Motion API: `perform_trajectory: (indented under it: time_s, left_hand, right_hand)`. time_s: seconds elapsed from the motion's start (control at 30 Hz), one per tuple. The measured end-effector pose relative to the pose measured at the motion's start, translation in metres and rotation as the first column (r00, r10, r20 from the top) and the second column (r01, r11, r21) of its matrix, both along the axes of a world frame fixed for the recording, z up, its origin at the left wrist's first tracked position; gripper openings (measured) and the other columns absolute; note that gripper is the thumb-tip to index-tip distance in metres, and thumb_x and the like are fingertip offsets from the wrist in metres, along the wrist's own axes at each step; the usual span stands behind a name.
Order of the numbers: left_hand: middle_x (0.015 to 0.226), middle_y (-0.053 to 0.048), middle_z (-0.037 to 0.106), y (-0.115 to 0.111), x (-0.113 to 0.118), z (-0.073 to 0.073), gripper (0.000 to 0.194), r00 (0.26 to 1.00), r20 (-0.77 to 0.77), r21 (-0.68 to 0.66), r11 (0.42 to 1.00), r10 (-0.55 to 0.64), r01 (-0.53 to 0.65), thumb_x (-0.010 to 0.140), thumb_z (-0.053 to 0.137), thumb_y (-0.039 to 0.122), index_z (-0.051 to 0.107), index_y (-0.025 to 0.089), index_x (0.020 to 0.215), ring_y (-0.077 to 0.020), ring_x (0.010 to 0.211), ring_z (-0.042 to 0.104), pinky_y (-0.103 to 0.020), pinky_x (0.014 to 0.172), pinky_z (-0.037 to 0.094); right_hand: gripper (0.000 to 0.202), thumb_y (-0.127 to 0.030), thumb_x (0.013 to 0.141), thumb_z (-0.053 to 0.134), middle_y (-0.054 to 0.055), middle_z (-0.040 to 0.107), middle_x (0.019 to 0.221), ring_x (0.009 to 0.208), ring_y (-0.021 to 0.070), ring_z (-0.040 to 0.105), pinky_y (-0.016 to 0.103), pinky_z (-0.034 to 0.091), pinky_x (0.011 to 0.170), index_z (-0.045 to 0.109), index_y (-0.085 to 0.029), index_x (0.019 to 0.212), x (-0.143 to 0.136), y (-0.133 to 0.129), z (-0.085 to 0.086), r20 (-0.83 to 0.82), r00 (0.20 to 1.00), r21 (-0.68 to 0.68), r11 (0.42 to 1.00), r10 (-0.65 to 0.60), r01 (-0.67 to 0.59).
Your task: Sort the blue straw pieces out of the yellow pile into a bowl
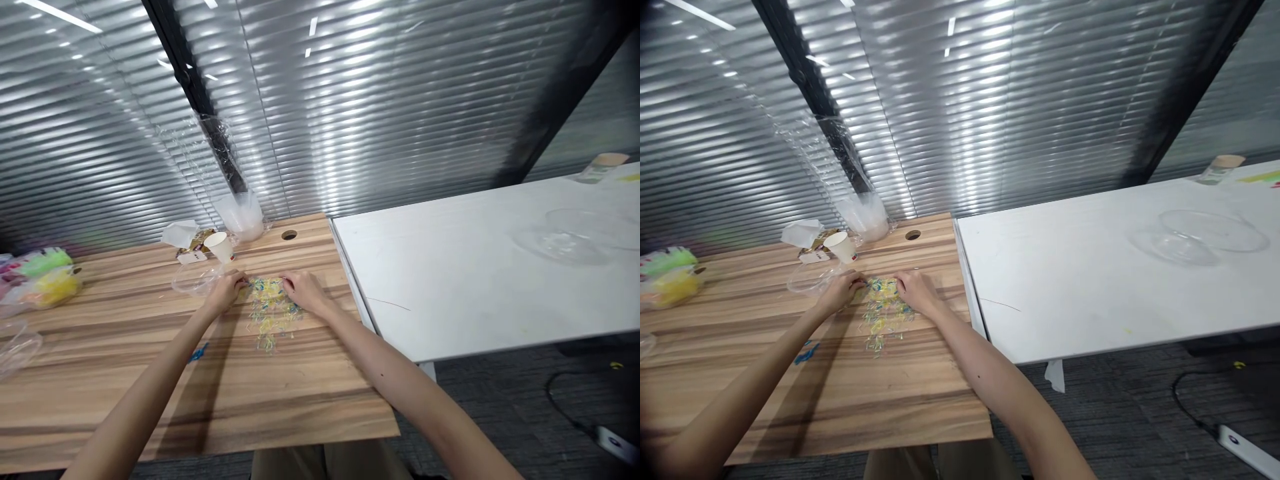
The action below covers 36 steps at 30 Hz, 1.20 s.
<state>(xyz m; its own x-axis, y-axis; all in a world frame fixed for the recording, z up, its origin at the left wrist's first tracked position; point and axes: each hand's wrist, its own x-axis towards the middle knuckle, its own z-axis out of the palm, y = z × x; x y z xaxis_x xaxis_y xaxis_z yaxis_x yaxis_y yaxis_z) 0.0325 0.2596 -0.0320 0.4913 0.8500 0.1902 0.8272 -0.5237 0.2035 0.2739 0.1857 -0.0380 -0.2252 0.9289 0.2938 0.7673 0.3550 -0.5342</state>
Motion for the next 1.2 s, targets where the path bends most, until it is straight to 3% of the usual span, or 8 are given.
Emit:
perform_trajectory:
  time_s: [0.27,0.43,0.6,0.8,1.03,1.2]
  left_hand:
    - [0.076,-0.008,0.060,0.007,0.004,-0.004,0.016,1.000,0.009,-0.039,0.999,-0.007,0.007,0.077,0.042,0.021,0.057,0.017,0.074,-0.0219,0.072,0.055,-0.033,0.071,0.043]
    - [0.078,-0.008,0.060,0.001,0.006,-0.003,0.015,0.994,0.096,-0.064,0.997,0.049,-0.043,0.079,0.042,0.025,0.054,0.018,0.074,-0.0223,0.075,0.055,-0.034,0.072,0.043]
    - [0.072,-0.005,0.061,-0.001,0.010,0.003,0.011,0.969,0.214,-0.171,0.982,0.120,-0.083,0.073,0.049,0.026,0.058,0.018,0.073,-0.0218,0.071,0.055,-0.033,0.071,0.042]
    - [0.060,-0.001,0.057,0.000,0.015,0.013,0.016,0.866,0.425,-0.365,0.925,0.263,-0.102,0.070,0.059,0.032,0.059,0.017,0.066,-0.0184,0.065,0.053,-0.030,0.065,0.043]
    - [0.063,-0.001,0.047,-0.007,0.021,0.023,0.026,0.672,0.635,-0.509,0.861,0.380,-0.006,0.081,0.048,0.037,0.042,0.019,0.064,-0.0101,0.057,0.045,-0.023,0.056,0.042]
    - [0.057,0.002,0.040,-0.010,0.018,0.023,0.042,0.694,0.603,-0.513,0.857,0.395,-0.042,0.082,0.040,0.055,0.039,0.019,0.060,-0.0089,0.048,0.037,-0.020,0.044,0.031]
  right_hand:
    - [0.032,-0.022,0.091,0.039,0.004,0.069,0.102,0.093,0.0180,0.063,0.024,0.044,0.075,0.063,-0.023,0.113,0.000,-0.002,0.004,0.029,0.999,-0.030,0.999,-0.015,0.016]
    - [0.031,-0.023,0.091,0.039,0.003,0.070,0.099,0.090,0.0180,0.064,0.024,0.043,0.073,0.064,-0.024,0.109,0.000,-0.001,0.004,0.016,1.000,-0.012,1.000,-0.009,0.010]
    - [0.031,-0.022,0.091,0.039,0.003,0.070,0.101,0.091,0.0180,0.064,0.024,0.043,0.074,0.064,-0.023,0.110,0.000,0.000,0.001,0.006,1.000,0.010,1.000,0.000,0.000]
    - [0.032,-0.021,0.091,0.039,0.003,0.069,0.103,0.093,0.0179,0.063,0.024,0.043,0.078,0.064,-0.023,0.111,0.000,0.001,0.000,0.002,1.000,0.002,1.000,0.011,-0.011]
    - [0.030,-0.022,0.091,0.039,0.004,0.070,0.099,0.090,0.0181,0.064,0.024,0.043,0.075,0.065,-0.023,0.108,0.000,0.002,-0.002,0.003,1.000,0.019,1.000,0.011,-0.011]
    - [0.029,-0.023,0.091,0.040,0.004,0.070,0.098,0.090,0.0183,0.064,0.024,0.043,0.075,0.064,-0.022,0.107,0.000,0.003,-0.004,-0.002,1.000,0.024,1.000,0.017,-0.017]
